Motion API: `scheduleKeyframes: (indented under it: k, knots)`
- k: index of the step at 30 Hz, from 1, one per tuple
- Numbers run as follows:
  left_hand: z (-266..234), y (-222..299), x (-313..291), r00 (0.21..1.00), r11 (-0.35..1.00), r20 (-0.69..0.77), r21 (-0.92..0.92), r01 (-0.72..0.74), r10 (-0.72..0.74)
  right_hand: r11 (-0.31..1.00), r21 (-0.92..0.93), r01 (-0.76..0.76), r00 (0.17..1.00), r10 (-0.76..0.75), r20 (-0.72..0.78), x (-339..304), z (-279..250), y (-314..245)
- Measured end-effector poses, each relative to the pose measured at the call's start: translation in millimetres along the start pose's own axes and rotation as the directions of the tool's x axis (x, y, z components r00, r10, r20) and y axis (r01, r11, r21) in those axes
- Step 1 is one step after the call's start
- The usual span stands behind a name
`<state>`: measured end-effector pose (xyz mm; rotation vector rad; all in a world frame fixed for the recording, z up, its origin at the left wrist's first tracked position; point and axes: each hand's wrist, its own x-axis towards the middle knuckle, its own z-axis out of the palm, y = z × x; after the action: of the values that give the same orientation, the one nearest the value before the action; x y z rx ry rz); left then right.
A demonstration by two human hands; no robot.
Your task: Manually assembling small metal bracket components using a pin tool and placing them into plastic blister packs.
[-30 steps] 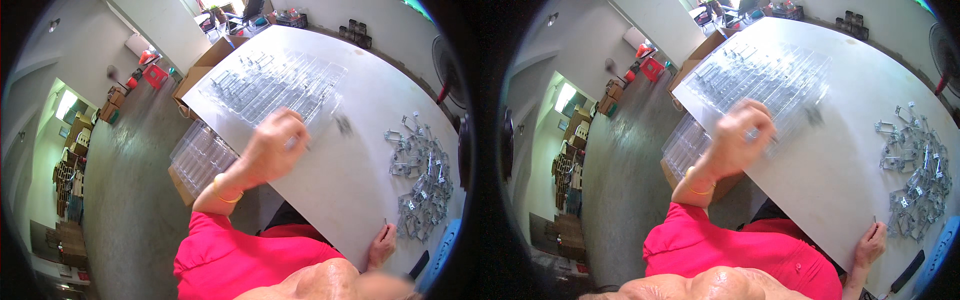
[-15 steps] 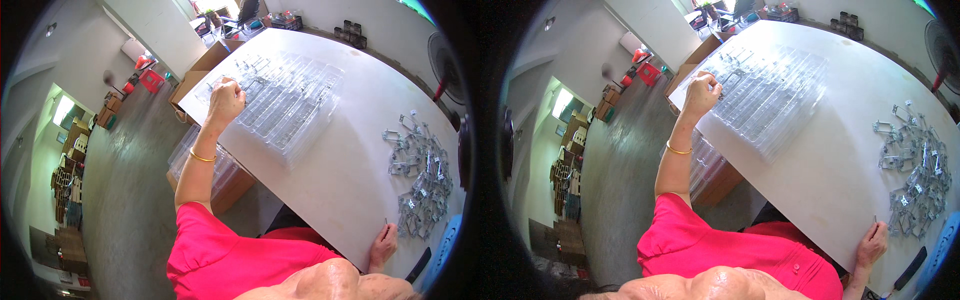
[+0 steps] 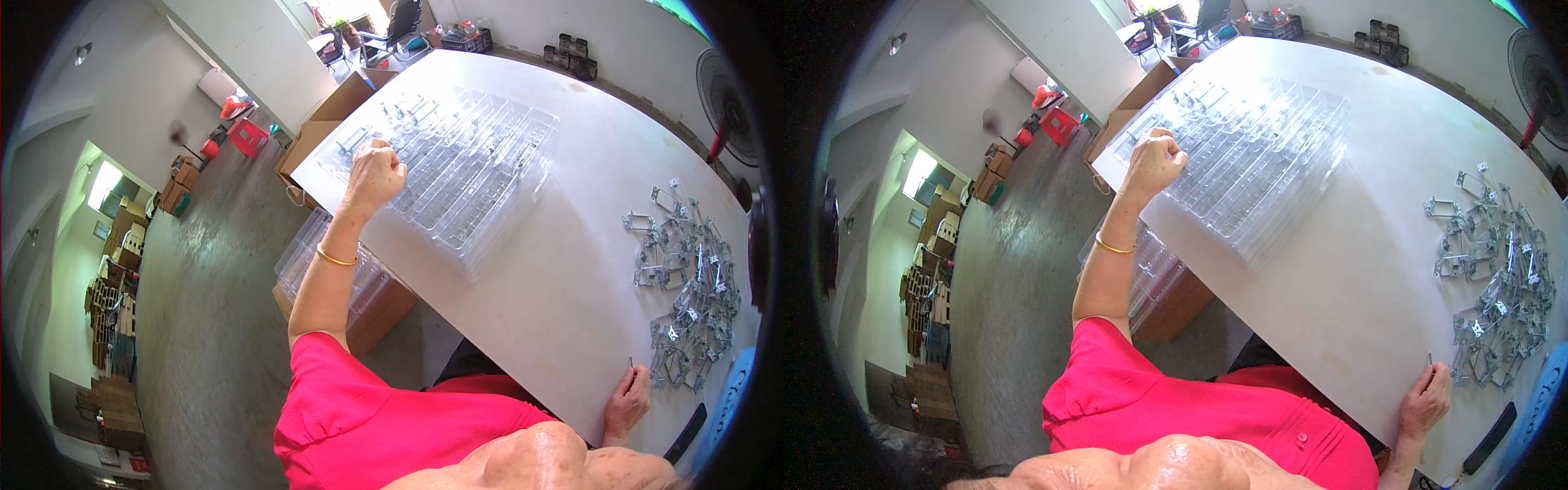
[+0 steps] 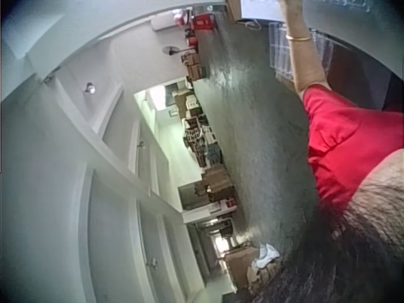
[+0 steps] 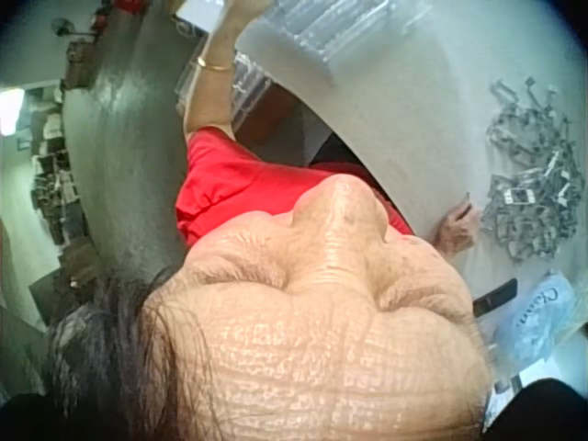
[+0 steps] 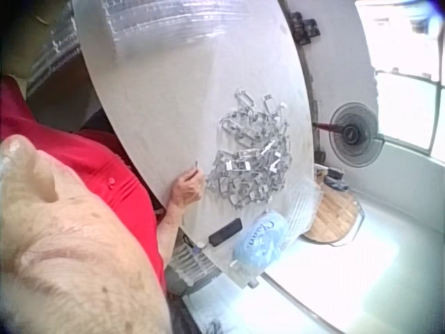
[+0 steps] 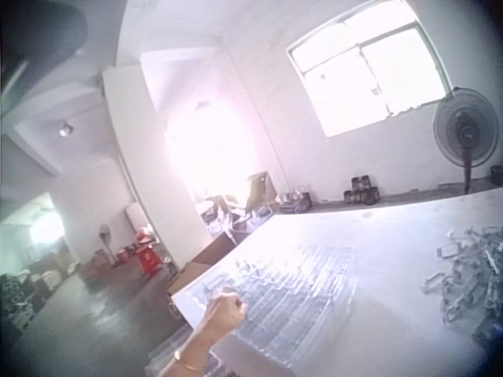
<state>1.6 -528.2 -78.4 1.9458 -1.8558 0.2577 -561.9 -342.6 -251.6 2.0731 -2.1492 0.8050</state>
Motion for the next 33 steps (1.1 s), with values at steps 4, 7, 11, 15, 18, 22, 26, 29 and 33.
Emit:
scheduleKeyframes:
  k: [4, 7, 11, 15, 18, 22, 26, 29, 33]
  knots:
    - [-1.5, 0.7, 0.1, 1.0, 1.0, 0.008, -0.005, 0.004, -0.004, 1.0, 0.008, 0.005, 1.0, -0.005, -0.002, 1.3, -1.0, -2.4]
    - [-2.8, 1.4, -2.5, 1.0, 1.0, -0.016, 0.028, -0.009, 0.009, 1.0, 0.008, 0.003, 1.0, -0.003, 0.004, 0.8, -1.5, -3.2]
    - [-4.6, 2.3, -4.7, 0.999, 0.999, -0.05, -0.037, -0.018, 0.016, 1.0, 0.004, 0.011, 1.0, -0.01, -0.01, -0.7, -1.9, -4.3]
    - [-6.0, 9.0, -10.7, 0.998, 0.999, -0.057, 0.054, 0.006, -0.003, 1.0, 0.002, 0.015, 1.0, -0.015, -0.011, -0.2, -0.5, -1.8]
    - [-8.8, 29.0, -22.2, 0.973, 0.99, -0.211, 0.122, -0.071, 0.096, 1.0, 0.0, 0.016, 1.0, -0.016, -0.002, 0.7, -1.3, -2.0]
    - [-11.1, 91.6, -46.3, 0.826, 0.919, -0.421, 0.046, -0.393, 0.374, 1.0, -0.018, 0.003, 1.0, -0.004, -0.006, -1.6, 1.0, 3.5]
    - [10.3, 149.9, -102.3, 0.755, 0.698, -0.387, -0.308, -0.646, 0.529, 1.0, -0.006, 0.013, 1.0, -0.013, -0.027, -0.5, -1.5, -1.0]
    - [42.4, 180.1, -140.9, 0.789, 0.628, -0.145, -0.528, -0.572, 0.597, 0.999, 0.032, 0.012, 1.0, -0.012, -0.011, -1.6, -1.8, -0.8]
    - [86.7, 189.6, -172.5, 0.774, 0.694, 0.058, -0.488, -0.529, 0.631, 1.0, 0.02, 0.01, 1.0, -0.009, -0.019, -4.6, -3.5, -0.9]
